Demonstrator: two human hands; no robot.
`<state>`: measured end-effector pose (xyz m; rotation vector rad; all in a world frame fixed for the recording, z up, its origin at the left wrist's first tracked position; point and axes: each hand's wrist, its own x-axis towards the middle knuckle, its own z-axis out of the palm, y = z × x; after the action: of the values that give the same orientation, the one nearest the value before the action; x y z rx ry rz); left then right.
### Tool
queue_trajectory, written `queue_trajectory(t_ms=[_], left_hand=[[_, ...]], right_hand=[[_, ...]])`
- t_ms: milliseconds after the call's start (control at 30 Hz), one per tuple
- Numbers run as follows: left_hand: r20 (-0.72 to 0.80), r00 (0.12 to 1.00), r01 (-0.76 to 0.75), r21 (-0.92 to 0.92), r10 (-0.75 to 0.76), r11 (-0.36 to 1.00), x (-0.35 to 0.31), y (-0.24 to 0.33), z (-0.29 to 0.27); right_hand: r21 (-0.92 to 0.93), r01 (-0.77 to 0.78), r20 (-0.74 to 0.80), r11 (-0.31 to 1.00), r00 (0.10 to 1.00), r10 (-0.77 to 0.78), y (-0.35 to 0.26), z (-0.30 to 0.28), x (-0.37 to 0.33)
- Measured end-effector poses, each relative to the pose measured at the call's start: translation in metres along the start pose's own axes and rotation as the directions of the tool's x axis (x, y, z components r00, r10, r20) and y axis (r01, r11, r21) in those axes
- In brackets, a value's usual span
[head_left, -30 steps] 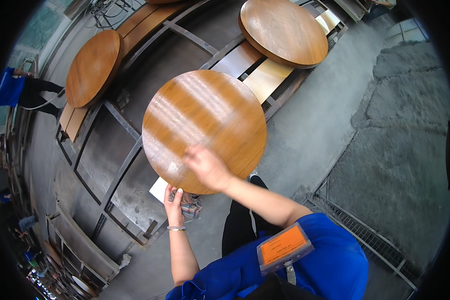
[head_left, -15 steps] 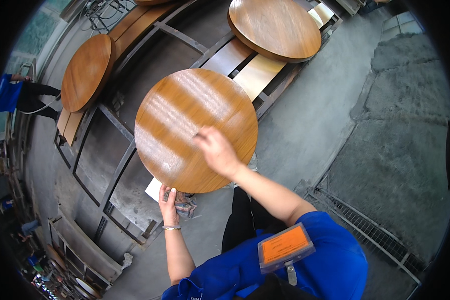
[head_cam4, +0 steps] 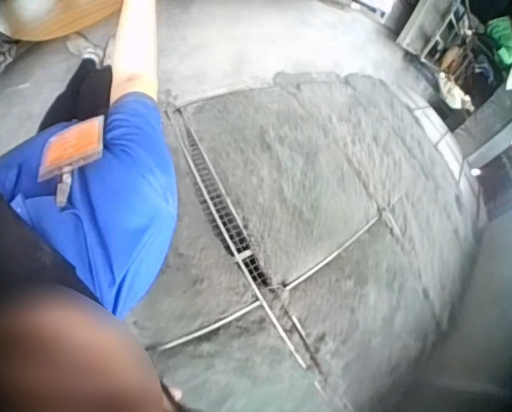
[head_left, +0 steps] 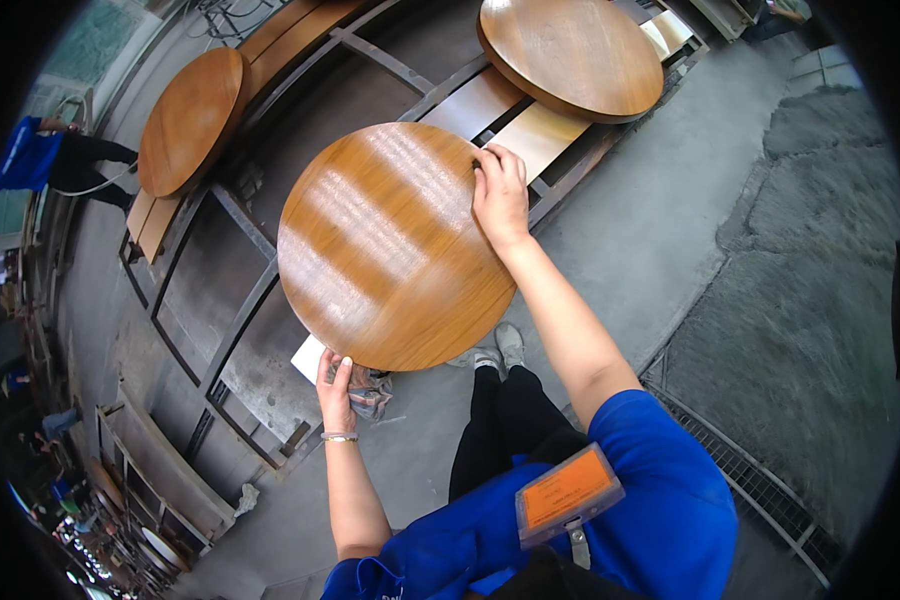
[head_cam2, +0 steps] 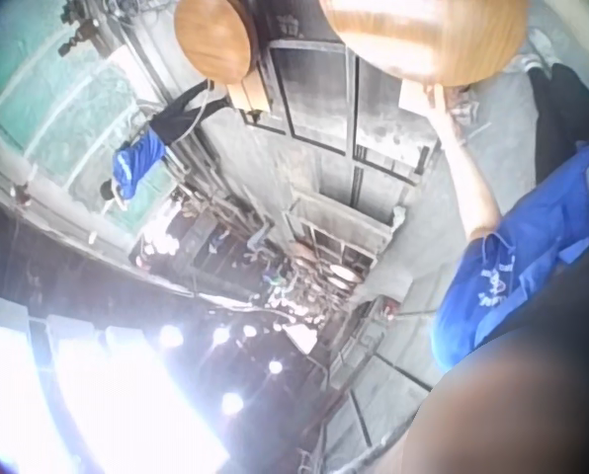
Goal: The person rubs a small dark block over the surface of round wooden tables, then wipes each table with a cloth. The person repeats this sequence on multiple tables placed on a metal rack.
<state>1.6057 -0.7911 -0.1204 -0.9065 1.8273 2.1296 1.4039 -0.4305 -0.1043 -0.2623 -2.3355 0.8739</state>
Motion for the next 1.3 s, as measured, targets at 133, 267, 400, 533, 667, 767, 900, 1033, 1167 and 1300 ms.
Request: queue_trajectory(t_ms=[133,267,400,533,667,767,900,1033,1167,1300], left_hand=[[-0.007,1.000,0.008,-0.038,-0.009,0.999,0.000,0.000,0.000],[-0.042,0.999,0.007,0.007,-0.007,1.000,0.001,-0.004,-0.001],[-0.062,0.998,-0.010,0.007,0.010,1.000,0.001,-0.006,-0.002],[-0.029,0.999,-0.027,-0.068,0.026,0.997,0.002,-0.006,0.002],[-0.041,0.998,-0.048,-0.047,0.046,0.998,0.002,-0.006,0.006],[-0.035,0.999,-0.031,-0.054,0.029,0.998,0.001,-0.005,0.005],[-0.043,0.999,-0.009,-0.068,0.006,0.998,-0.002,-0.008,0.005],[-0.038,0.999,-0.020,-0.063,0.018,0.998,0.000,-0.009,0.006],[-0.045,0.999,0.003,-0.089,-0.007,0.996,-0.002,-0.008,0.006],[-0.051,0.998,-0.036,-0.104,0.031,0.994,-0.004,-0.012,0.012]], right_hand=[[-0.036,0.149,0.346,0.988,0.930,-0.128,-0.040,-0.012,-0.032],[0.242,0.301,0.362,0.923,0.854,-0.373,-0.025,-0.019,-0.073],[-0.048,0.050,0.157,0.998,0.987,-0.042,-0.002,-0.034,-0.059],[0.024,0.226,0.252,0.974,0.941,-0.224,-0.042,-0.050,-0.066],[0.305,0.280,0.485,0.910,0.777,-0.401,-0.060,-0.055,-0.098],[0.146,0.183,0.364,0.972,0.904,-0.225,-0.019,-0.052,-0.099],[0.049,0.078,0.300,0.996,0.950,-0.089,0.007,-0.048,-0.108],[0.278,0.297,0.446,0.914,0.802,-0.397,-0.030,-0.057,-0.122],[0.014,0.123,0.289,0.992,0.950,-0.122,-0.020,-0.064,-0.092],[-0.076,-0.064,0.129,0.995,0.989,0.074,-0.007,-0.053,-0.089]])
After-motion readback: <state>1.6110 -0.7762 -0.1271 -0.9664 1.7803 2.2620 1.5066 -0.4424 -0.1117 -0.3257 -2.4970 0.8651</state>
